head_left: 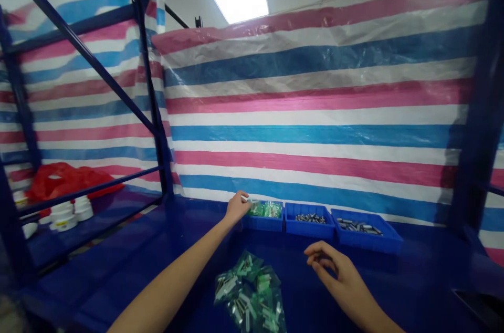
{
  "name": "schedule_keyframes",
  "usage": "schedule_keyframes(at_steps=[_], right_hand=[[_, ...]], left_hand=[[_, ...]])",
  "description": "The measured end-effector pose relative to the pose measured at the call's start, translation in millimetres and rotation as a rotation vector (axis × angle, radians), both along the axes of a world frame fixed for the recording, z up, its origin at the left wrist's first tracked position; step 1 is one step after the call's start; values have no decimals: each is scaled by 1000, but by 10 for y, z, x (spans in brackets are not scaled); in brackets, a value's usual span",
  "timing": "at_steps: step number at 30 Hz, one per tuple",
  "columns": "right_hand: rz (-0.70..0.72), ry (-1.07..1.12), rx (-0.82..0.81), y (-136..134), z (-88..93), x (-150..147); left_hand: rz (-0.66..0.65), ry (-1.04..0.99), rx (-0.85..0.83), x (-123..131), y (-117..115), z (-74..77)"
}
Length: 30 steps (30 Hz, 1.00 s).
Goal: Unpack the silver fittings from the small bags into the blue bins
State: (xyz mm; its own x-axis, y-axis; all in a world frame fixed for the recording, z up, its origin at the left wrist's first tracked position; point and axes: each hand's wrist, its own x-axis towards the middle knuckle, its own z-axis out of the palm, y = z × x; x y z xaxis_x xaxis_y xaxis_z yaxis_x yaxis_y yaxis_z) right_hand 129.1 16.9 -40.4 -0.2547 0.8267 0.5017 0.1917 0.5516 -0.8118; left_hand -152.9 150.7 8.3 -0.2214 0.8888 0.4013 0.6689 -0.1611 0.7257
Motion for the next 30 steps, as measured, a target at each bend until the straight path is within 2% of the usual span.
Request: schedule_keyframes(at_steps=[4, 7, 10, 13, 16, 17, 19, 21, 23, 27, 30], right_hand=[[1, -28, -20, 12, -22, 12], [4, -88, -5, -5, -33, 6], [9, -193, 36, -70, -36, -20], [22, -224, 52, -133, -20, -40], [25, -183, -4, -138, 6, -33], [29, -166, -26, -125, 12, -25], [37, -125, -62, -86, 17, -4], [34, -75, -91, -36, 14, 24], [27, -27, -118, 22, 8, 57], [-18, 52, -179, 129, 9, 117], [-65, 195, -312, 126, 42, 117]], left_hand=[[19, 135, 33, 31, -7, -119], [23, 202, 97, 99, -97, -90], [-45, 264, 155, 185, -329, -10], [-284, 358, 149, 259, -717, 64], [-681, 503, 39, 294, -1115, 109], [-798, 563, -16, 302, -1212, 117], [-929, 636, -111, 333, -1326, 124], [-946, 600, -165, 398, -1333, 125], [-922, 457, -175, 501, -1261, 132], [-820, 190, -125, 754, -1046, 160], [-729, 2, -73, 919, -970, 146]])
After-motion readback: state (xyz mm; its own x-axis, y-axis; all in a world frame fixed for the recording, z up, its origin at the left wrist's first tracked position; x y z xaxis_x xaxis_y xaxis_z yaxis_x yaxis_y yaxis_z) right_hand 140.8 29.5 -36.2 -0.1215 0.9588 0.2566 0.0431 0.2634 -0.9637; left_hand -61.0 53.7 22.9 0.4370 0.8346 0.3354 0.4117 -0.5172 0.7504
